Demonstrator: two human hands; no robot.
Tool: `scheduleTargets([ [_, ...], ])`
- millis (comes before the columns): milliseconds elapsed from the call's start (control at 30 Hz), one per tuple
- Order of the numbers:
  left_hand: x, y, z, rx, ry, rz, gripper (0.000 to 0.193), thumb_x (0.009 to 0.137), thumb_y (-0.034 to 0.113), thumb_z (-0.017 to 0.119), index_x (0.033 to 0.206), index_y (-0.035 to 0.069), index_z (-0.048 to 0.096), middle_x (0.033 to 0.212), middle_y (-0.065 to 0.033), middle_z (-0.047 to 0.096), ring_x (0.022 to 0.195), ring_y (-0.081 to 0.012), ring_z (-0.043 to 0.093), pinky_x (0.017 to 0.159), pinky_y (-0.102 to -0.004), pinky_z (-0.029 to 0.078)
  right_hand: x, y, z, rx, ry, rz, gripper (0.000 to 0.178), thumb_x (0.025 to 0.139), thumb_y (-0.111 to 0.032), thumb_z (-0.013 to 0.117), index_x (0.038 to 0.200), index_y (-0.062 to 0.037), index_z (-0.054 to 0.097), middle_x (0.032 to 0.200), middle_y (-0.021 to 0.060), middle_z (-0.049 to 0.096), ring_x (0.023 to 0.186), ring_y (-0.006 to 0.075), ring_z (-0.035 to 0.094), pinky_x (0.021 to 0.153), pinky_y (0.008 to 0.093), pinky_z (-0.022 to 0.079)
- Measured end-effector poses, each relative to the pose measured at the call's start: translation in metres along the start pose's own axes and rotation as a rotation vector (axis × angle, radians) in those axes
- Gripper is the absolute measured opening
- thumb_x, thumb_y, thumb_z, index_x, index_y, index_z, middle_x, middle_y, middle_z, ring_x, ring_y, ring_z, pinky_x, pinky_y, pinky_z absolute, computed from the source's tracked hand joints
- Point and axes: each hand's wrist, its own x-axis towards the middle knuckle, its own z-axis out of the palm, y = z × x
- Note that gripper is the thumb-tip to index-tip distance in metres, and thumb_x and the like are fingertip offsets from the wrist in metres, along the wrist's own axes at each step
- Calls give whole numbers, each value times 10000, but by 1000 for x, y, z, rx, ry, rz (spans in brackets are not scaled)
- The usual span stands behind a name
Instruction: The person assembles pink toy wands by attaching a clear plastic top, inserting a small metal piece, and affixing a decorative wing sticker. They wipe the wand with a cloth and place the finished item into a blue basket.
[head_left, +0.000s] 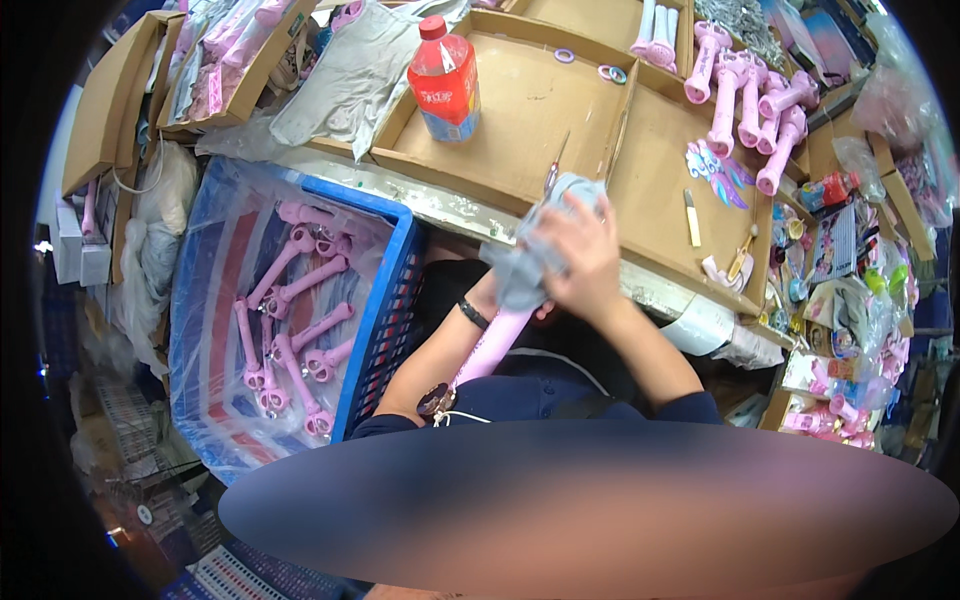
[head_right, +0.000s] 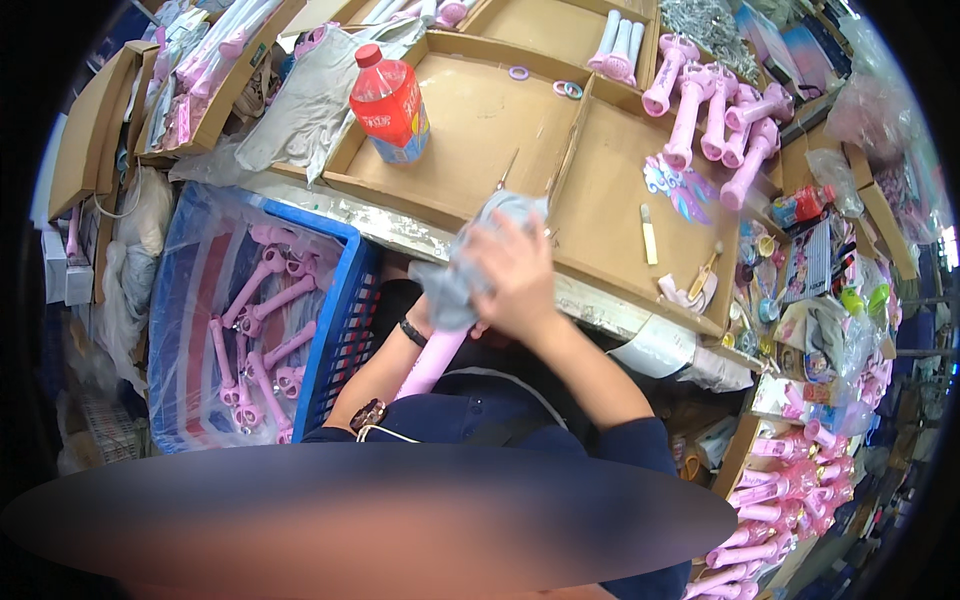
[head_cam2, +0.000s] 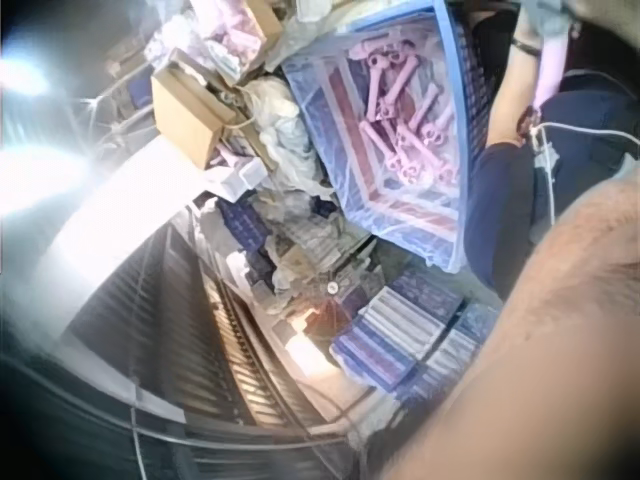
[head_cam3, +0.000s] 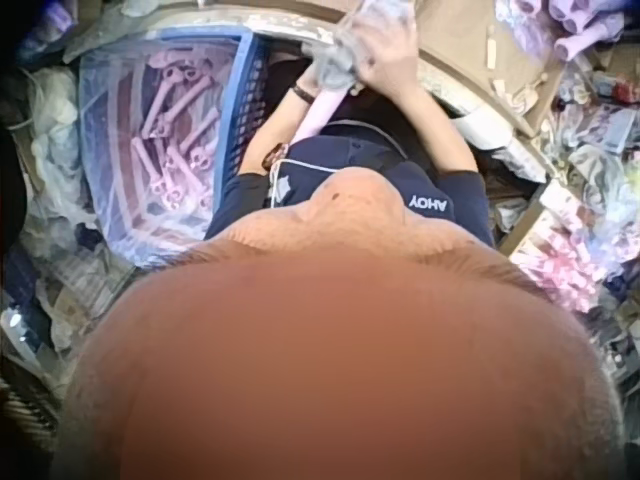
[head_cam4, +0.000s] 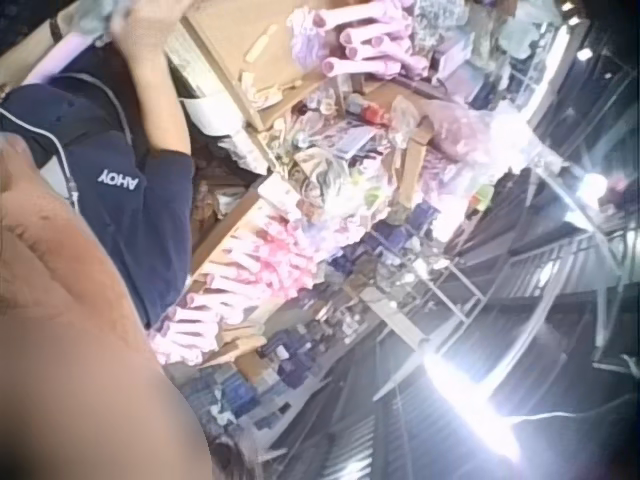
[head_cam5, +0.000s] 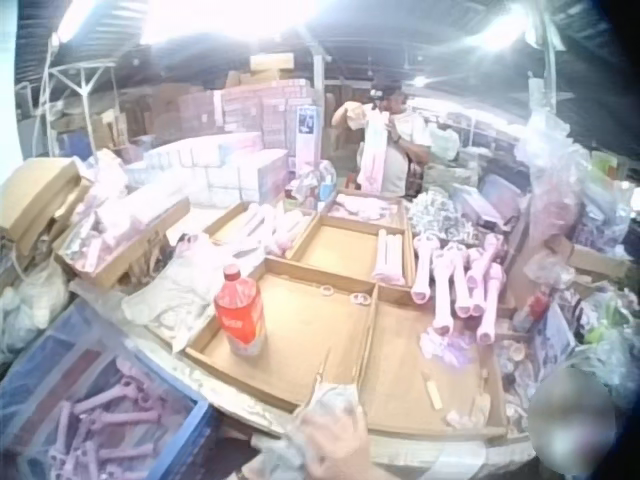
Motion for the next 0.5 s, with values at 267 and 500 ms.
scheduleTargets([
  [267, -4, -1, 6, -153, 485, -256, 734, 836, 679, 365, 1148, 30, 508, 812, -196, 619, 559, -299, 619, 429, -373, 510, -8, 36, 16, 187, -122, 165, 187, 659, -128, 654, 841, -84, 652, 836, 67, 664, 821, 226, 626, 873, 414, 407],
  [500, -10, -6, -1, 21, 346, -129, 794, 794, 743, 326, 1234, 101, 485, 831, -120, 628, 607, -258, 582, 503, -341, 464, -78, 5, 33, 175, 262, 227, 441, 726, -98, 643, 1150, -30, 541, 1219, 195, 522, 1161, 404, 472, 957, 503, 348],
])
